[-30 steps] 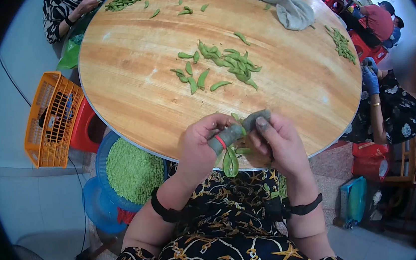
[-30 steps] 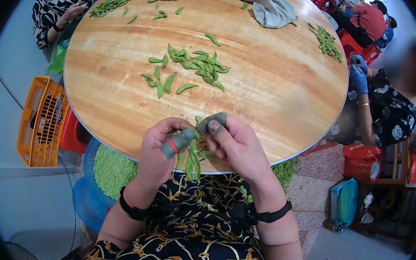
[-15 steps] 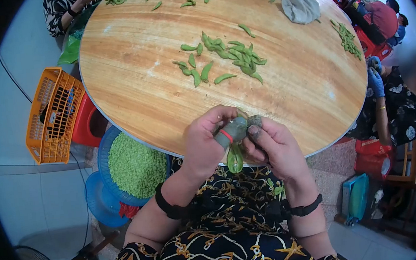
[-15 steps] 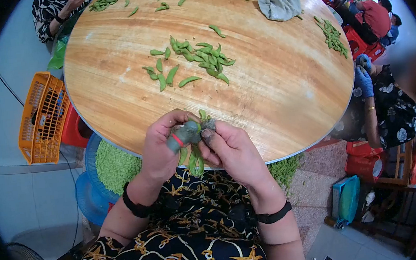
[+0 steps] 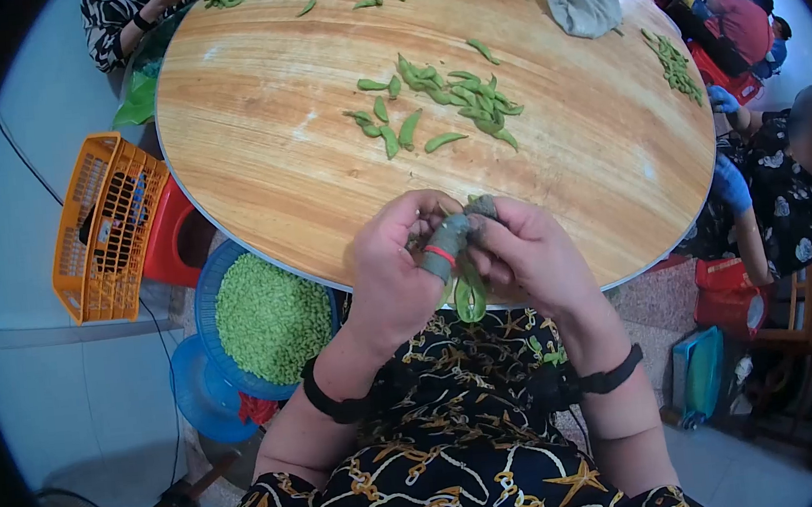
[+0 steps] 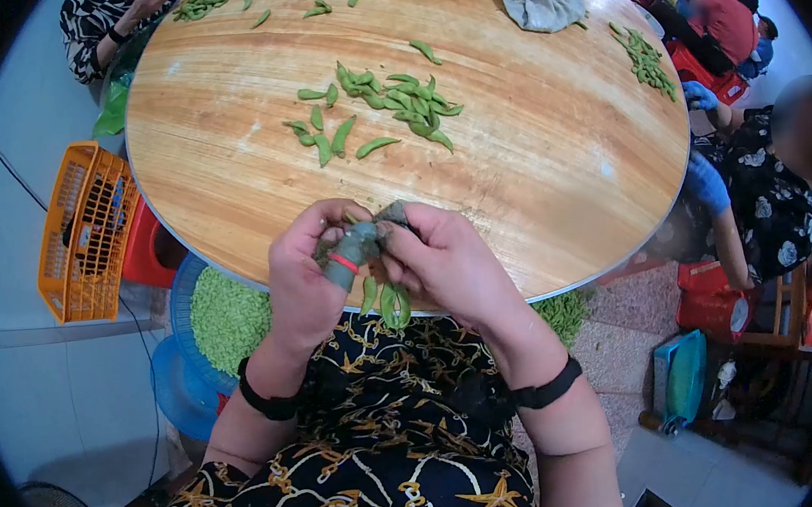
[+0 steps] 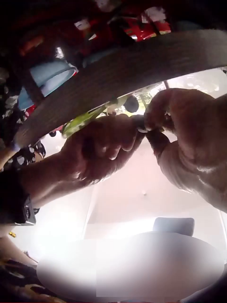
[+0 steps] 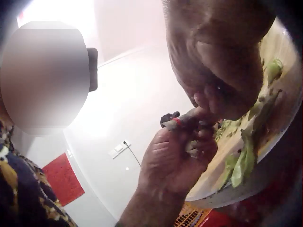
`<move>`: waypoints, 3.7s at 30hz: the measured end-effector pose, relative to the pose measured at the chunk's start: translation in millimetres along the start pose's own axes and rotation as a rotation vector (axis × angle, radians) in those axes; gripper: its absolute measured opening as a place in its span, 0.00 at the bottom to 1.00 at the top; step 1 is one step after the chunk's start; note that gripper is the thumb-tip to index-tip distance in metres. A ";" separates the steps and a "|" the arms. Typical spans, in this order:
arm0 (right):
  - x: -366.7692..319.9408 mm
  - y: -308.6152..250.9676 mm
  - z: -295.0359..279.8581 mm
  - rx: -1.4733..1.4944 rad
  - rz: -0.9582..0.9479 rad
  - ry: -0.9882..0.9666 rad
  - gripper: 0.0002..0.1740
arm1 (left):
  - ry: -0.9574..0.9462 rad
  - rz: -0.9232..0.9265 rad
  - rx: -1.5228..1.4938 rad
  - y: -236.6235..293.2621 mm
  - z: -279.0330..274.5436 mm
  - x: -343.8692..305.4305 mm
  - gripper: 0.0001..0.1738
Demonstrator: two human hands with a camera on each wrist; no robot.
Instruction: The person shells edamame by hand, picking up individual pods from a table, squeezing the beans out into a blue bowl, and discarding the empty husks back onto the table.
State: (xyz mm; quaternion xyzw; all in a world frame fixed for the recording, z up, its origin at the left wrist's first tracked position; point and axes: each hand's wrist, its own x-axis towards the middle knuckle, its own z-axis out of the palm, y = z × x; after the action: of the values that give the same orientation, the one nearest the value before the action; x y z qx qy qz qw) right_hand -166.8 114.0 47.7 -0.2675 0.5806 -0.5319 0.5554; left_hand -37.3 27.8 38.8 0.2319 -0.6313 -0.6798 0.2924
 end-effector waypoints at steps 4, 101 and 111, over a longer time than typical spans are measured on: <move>25.8 -20.4 -2.5 -0.334 0.010 -0.143 0.13 | 0.130 0.058 0.143 -4.2 -11.9 5.3 0.12; -1.1 -3.9 -10.9 0.304 0.022 0.011 0.09 | -0.116 0.615 0.515 -17.7 -6.2 3.0 0.28; 90.2 -57.8 -92.4 -0.847 -0.170 0.228 0.14 | 0.010 0.130 0.345 -21.9 -6.5 9.3 0.13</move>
State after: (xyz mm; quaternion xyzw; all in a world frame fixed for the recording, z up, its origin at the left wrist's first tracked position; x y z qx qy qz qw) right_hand -290.5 45.5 51.2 -0.4579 0.7807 -0.3169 0.2836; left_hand -41.9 17.5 16.9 0.2409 -0.7506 -0.5401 0.2947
